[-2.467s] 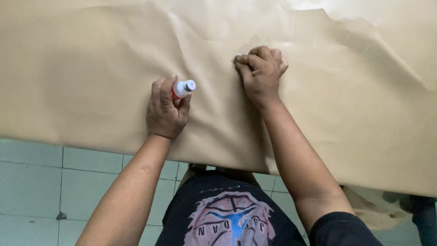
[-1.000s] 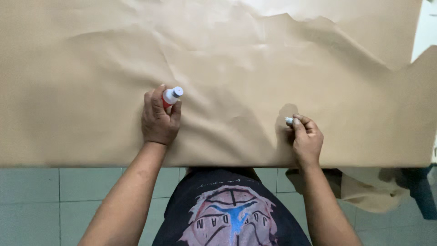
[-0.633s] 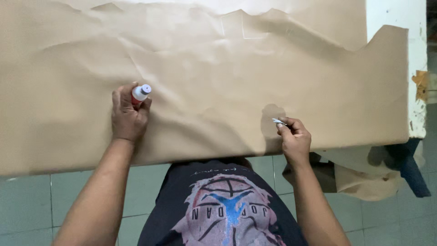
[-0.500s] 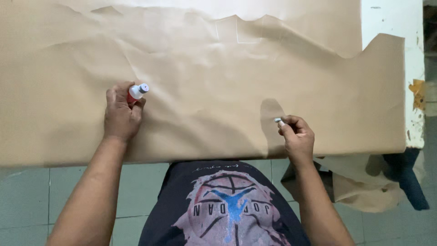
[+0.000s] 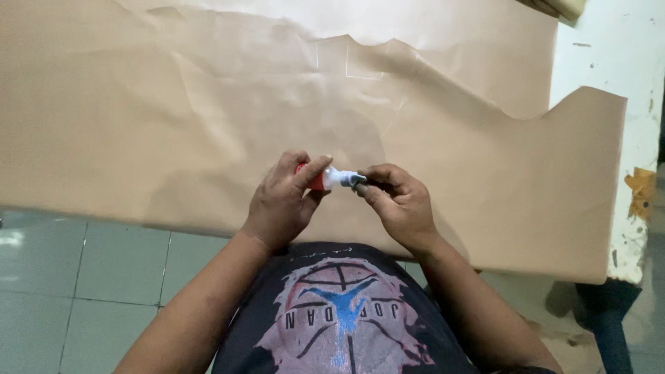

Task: The person applies glue from a small bottle onto a large sheet of tan material laid on a table. They repeatedly dip a small applicator into the bottle and spread the glue along pre-drawn lines on the material.

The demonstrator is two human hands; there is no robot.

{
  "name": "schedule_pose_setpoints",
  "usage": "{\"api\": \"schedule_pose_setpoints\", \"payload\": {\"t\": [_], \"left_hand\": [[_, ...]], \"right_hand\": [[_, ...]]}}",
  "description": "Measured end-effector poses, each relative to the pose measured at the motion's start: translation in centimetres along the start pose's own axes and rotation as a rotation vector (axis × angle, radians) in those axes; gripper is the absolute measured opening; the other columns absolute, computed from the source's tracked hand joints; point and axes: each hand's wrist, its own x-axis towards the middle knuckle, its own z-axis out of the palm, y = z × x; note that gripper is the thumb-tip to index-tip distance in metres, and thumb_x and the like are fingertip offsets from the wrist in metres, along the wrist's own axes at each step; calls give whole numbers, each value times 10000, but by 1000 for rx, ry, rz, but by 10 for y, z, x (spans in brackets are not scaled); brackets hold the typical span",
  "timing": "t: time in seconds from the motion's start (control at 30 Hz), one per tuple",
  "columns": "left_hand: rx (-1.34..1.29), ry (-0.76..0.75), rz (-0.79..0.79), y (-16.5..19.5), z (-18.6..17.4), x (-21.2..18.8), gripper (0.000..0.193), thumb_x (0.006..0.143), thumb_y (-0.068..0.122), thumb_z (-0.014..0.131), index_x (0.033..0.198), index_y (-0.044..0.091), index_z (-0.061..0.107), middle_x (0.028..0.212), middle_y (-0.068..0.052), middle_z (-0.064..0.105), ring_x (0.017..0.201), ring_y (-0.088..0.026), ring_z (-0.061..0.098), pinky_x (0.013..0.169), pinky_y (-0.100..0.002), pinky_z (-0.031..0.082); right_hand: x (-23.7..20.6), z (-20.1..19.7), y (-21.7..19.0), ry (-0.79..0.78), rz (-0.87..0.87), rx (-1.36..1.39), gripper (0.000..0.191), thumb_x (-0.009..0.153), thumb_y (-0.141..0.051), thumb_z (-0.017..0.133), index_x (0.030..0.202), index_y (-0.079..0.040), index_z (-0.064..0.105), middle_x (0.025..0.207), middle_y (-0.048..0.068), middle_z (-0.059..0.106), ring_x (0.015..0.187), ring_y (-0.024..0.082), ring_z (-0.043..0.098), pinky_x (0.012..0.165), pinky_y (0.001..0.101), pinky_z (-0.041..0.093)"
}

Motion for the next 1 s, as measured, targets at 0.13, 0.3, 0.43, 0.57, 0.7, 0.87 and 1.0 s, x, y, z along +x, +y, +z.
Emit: {"api": "schedule_pose_setpoints", "payload": {"t": [0.13,0.3,0.43,0.57,0.7,0.87,1.0], "left_hand": [[100,19,51,2,-5,13,559,799,134,804,1336,187,654,1128,-115,558,927,-302,638,763,-430,532],[254,36,190,-7,-20,28,473,874,97,745,1330,217,696,1128,-96,550,911,-269,612,728,-411,501],[323,32,274,-16,-28,35,423,895,113,707,1302,226,711,1145,-93,550,974,-268,606,752,-403,489],[344,4,293,-27,-23,37,392,923,145,722,1307,225,716,1118,-86,545,932,-258,590,742,-411,481],[252,-73,108,-43,-10,38,468,850,145,757,1307,217,689,1139,-96,565,905,-285,618,737,-428,505],[-84,-83,-268,-75,3,20,502,849,164,764,1317,158,582,1236,-138,569,1027,-351,659,818,-425,562],[-142,-22,-452,-101,11,-7,493,898,149,743,1340,136,525,1237,-158,567,1039,-352,654,843,-419,559]], "right_hand": [[15,4,8,42,-80,5,161,993,-11,655,1145,38,676,1057,51,715,972,111,677,880,266,561],[27,18,28,62,-85,10,194,1032,-58,604,1173,37,695,1079,63,695,950,131,669,855,287,562],[45,29,47,90,237,496,206,1008,-58,606,1168,38,693,1000,109,746,873,170,696,818,330,584],[53,34,59,84,278,566,194,984,-48,637,1161,26,664,1005,100,740,871,182,702,800,340,581],[55,26,60,11,211,248,207,986,-79,657,1162,19,708,989,90,743,882,152,685,814,308,566],[104,-26,57,137,-103,-513,135,920,-84,700,1035,-30,745,1001,116,748,904,191,718,825,321,564],[167,-85,57,348,-227,-809,88,944,-90,731,1023,-64,759,1019,128,726,908,283,707,816,370,550]]}}
